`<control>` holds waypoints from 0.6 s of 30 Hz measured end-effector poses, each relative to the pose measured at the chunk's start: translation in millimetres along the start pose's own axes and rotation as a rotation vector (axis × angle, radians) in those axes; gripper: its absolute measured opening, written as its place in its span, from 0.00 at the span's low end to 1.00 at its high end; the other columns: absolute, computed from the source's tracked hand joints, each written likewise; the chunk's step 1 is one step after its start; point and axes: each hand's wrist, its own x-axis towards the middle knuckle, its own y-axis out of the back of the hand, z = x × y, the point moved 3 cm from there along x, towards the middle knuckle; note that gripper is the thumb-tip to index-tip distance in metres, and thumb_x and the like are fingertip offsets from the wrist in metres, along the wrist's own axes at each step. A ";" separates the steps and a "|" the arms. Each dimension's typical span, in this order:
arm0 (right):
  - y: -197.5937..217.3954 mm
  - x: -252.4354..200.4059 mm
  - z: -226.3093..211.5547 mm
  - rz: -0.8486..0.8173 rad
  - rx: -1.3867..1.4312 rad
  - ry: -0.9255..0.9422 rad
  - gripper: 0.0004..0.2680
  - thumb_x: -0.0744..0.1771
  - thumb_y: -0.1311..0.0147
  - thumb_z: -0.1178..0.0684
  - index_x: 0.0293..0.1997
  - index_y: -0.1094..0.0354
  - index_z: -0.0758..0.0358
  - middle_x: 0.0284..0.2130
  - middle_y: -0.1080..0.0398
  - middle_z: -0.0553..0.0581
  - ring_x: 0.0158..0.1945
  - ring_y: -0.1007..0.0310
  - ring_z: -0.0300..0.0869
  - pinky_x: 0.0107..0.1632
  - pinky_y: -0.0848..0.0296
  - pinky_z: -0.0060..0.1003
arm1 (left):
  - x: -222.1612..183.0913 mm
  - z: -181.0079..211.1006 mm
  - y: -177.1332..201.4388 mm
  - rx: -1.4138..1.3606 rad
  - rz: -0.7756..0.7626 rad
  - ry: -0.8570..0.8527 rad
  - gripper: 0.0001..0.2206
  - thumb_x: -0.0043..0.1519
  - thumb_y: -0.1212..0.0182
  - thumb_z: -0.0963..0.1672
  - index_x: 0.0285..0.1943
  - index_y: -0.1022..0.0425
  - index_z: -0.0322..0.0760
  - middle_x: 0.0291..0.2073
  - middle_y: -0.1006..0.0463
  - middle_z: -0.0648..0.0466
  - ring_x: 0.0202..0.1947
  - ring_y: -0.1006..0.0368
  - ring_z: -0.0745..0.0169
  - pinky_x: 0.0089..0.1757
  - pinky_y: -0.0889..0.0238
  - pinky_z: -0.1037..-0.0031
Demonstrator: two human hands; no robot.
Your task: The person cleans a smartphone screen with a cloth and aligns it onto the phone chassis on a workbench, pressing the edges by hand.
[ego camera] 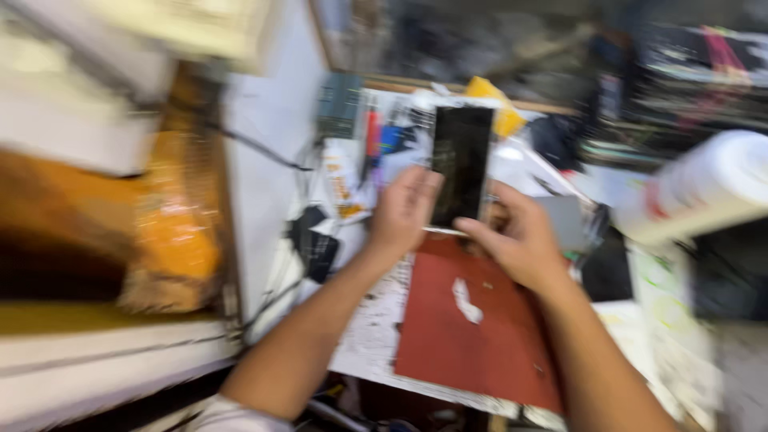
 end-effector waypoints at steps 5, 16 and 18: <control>3.6 0.4 -1.3 0.085 -0.031 -0.042 0.15 0.64 0.39 0.62 0.55 0.31 0.70 0.25 0.28 0.51 0.24 0.32 0.34 0.27 0.33 0.30 | -5.4 13.7 -1.1 -0.187 -0.111 0.112 0.08 0.69 0.48 0.44 0.48 0.29 0.32 0.23 0.30 0.60 0.25 0.38 0.76 0.28 0.42 0.76; 0.7 -0.4 4.7 0.053 0.008 -0.054 0.18 0.64 0.40 0.63 0.61 0.31 0.69 0.25 0.27 0.53 0.24 0.33 0.34 0.27 0.33 0.30 | 0.2 17.5 5.3 -0.113 -0.125 0.067 0.12 0.73 0.50 0.45 0.38 0.34 0.34 0.20 0.40 0.59 0.23 0.46 0.73 0.26 0.50 0.72; 4.9 0.5 3.0 0.081 -0.010 -0.026 0.17 0.64 0.40 0.63 0.59 0.31 0.70 0.25 0.28 0.53 0.24 0.33 0.34 0.28 0.33 0.30 | -1.0 17.5 2.8 -0.179 -0.179 0.113 0.10 0.71 0.50 0.45 0.39 0.34 0.34 0.21 0.40 0.60 0.22 0.46 0.73 0.26 0.51 0.72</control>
